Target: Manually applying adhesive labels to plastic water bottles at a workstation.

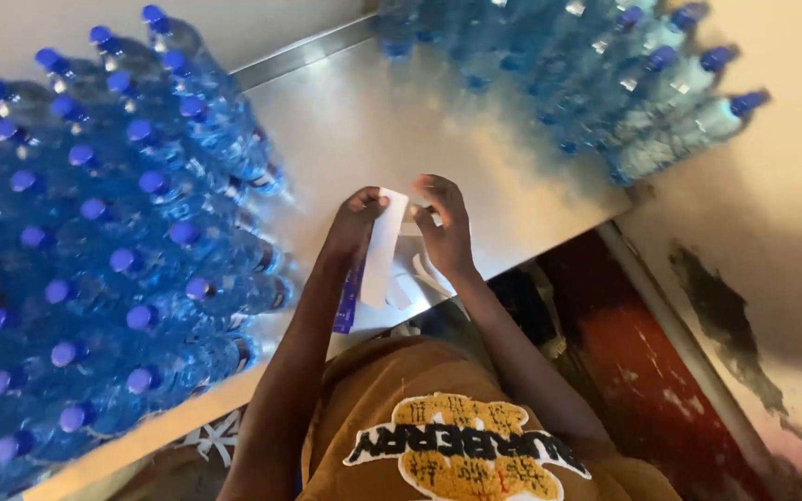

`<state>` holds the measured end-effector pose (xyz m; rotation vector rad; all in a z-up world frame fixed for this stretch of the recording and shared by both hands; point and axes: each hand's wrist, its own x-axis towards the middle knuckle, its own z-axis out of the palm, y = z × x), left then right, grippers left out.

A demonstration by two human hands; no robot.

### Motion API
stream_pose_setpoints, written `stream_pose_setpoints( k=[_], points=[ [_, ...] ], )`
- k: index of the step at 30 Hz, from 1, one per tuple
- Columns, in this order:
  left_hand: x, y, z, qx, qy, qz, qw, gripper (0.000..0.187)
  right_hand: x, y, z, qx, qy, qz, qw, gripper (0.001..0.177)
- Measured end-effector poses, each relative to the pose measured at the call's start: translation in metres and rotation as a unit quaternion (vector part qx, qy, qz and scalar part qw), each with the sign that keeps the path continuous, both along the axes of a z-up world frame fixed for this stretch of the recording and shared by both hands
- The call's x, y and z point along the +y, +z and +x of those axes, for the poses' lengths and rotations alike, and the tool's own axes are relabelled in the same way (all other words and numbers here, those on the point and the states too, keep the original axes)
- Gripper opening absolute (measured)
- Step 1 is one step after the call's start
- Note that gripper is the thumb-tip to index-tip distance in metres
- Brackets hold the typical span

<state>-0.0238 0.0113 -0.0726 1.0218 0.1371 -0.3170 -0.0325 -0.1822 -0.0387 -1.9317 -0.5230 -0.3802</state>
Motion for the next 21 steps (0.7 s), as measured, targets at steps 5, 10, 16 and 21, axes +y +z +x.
stream_pose_setpoints(
  k=[5, 10, 16, 21],
  points=[
    [-0.026, 0.033, -0.018, -0.042, 0.028, 0.151, 0.987, 0.015, -0.024, -0.021, -0.015, 0.341, -0.073, 0.205, 0.914, 0.023],
    [-0.034, 0.030, -0.041, 0.008, 0.007, 0.018, 1.000, 0.014, -0.025, 0.004, -0.030, 0.377, 0.021, 0.289, 0.879, 0.017],
    [-0.039, 0.055, -0.062, -0.022, 0.047, 0.152, 0.987, 0.012, -0.018, 0.027, -0.059, 0.301, 0.046, 0.211, 0.929, 0.039],
    [-0.050, 0.044, -0.076, -0.039, 0.113, 0.260, 0.958, 0.013, -0.012, 0.021, -0.072, 0.293, -0.022, 0.211, 0.932, 0.026]
  ],
)
